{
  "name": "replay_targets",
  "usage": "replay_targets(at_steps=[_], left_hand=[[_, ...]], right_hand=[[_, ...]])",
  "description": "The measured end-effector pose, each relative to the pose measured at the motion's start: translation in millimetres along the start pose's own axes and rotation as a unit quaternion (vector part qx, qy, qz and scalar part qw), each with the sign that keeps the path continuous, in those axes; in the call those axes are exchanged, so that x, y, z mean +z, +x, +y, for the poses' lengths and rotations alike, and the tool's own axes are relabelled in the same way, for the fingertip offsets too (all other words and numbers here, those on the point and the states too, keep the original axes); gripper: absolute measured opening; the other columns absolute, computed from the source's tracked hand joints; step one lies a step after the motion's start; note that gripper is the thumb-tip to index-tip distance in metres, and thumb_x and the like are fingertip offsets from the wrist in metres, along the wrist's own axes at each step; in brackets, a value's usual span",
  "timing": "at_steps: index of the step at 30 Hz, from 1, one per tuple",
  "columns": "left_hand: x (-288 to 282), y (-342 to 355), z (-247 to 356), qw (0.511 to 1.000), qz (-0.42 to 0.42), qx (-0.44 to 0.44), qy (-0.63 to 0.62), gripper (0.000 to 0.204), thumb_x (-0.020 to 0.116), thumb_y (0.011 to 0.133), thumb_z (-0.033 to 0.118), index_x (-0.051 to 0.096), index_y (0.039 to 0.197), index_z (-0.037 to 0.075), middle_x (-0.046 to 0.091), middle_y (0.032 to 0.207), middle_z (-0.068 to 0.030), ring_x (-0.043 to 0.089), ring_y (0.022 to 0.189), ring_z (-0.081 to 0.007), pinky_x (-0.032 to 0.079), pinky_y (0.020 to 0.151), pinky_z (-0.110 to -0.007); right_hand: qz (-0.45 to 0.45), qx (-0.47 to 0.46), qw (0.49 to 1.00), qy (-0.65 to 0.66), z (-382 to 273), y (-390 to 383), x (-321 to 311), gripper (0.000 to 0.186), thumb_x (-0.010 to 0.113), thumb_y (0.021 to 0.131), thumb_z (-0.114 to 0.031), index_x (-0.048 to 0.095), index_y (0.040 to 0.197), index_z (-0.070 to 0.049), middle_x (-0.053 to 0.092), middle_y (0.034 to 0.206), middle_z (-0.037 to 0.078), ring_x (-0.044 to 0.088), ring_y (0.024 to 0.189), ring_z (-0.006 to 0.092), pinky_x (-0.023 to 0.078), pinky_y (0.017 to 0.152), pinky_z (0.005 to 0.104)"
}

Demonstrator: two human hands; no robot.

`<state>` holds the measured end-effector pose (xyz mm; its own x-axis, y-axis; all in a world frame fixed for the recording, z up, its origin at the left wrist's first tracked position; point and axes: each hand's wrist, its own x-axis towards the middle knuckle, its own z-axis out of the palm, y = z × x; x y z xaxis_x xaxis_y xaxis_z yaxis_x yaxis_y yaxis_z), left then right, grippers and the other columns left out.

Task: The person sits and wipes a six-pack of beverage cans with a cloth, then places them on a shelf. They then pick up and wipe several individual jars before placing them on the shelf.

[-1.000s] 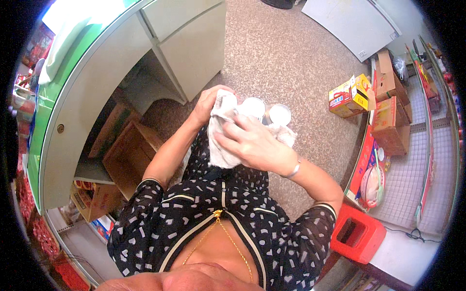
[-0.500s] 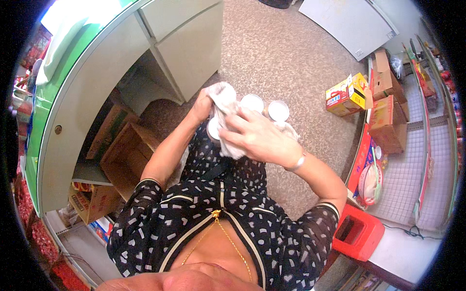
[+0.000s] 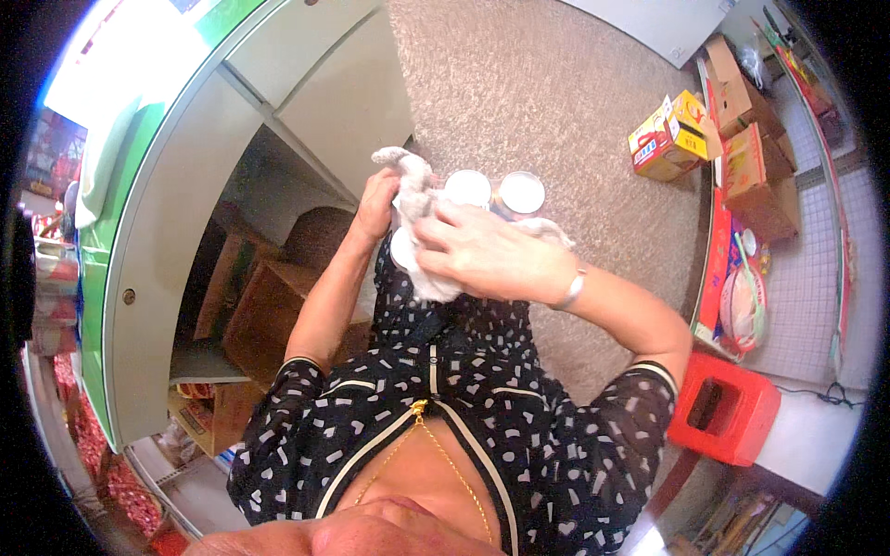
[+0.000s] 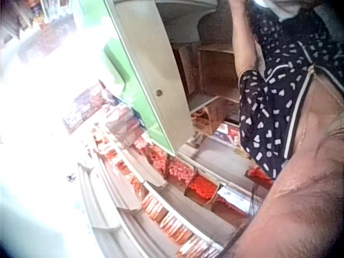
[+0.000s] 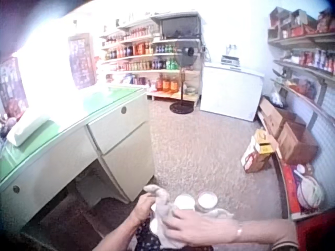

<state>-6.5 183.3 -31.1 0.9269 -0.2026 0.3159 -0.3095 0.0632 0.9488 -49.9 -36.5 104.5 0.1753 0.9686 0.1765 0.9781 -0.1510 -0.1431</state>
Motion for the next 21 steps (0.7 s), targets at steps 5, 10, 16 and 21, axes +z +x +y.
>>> replay_targets(at_steps=[5,10,16,21], left_hand=[[13,-4,19,0.998,0.002,-0.046,-0.032,0.041,0.04,0.093,0.028,0.06,0.109,-0.004,0.065,0.101,-0.0107,0.06,0.092,-0.0156,0.047,0.083,-0.03],[12,0,12,0.998,0.026,-0.031,-0.045,0.043,0.038,0.093,0.031,0.06,0.107,-0.003,0.066,0.095,-0.0107,0.062,0.089,-0.017,0.048,0.082,-0.031],[16,-9,16,0.992,0.013,-0.053,-0.11,0.047,0.04,0.093,0.035,0.06,0.107,-0.004,0.066,0.096,-0.0117,0.062,0.089,-0.0204,0.048,0.082,-0.033],[18,-4,14,0.996,0.025,-0.069,-0.055,0.045,0.037,0.092,0.033,0.061,0.102,-0.004,0.065,0.094,-0.0114,0.061,0.088,-0.0188,0.047,0.082,-0.031]], right_hand=[[0.002,0.137,0.988,0.071,39,-61,-22,0.035,0.07,0.059,-0.002,0.058,0.091,-0.005,0.051,0.101,0.012,0.051,0.1,0.0323,0.046,0.086,0.0404],[0.11,0.109,0.988,0.006,43,-16,-7,0.033,0.069,0.06,-0.003,0.058,0.091,-0.004,0.052,0.103,0.013,0.052,0.1,0.0332,0.047,0.086,0.0423],[0.04,-0.03,0.995,0.085,-3,-20,5,0.022,0.067,0.067,-0.007,0.057,0.086,-0.004,0.051,0.098,0.01,0.052,0.097,0.0286,0.05,0.077,0.0358],[0.008,0.171,0.98,0.101,39,-62,-21,0.031,0.069,0.061,-0.003,0.059,0.09,-0.004,0.053,0.104,0.012,0.053,0.102,0.0321,0.047,0.086,0.0408]])
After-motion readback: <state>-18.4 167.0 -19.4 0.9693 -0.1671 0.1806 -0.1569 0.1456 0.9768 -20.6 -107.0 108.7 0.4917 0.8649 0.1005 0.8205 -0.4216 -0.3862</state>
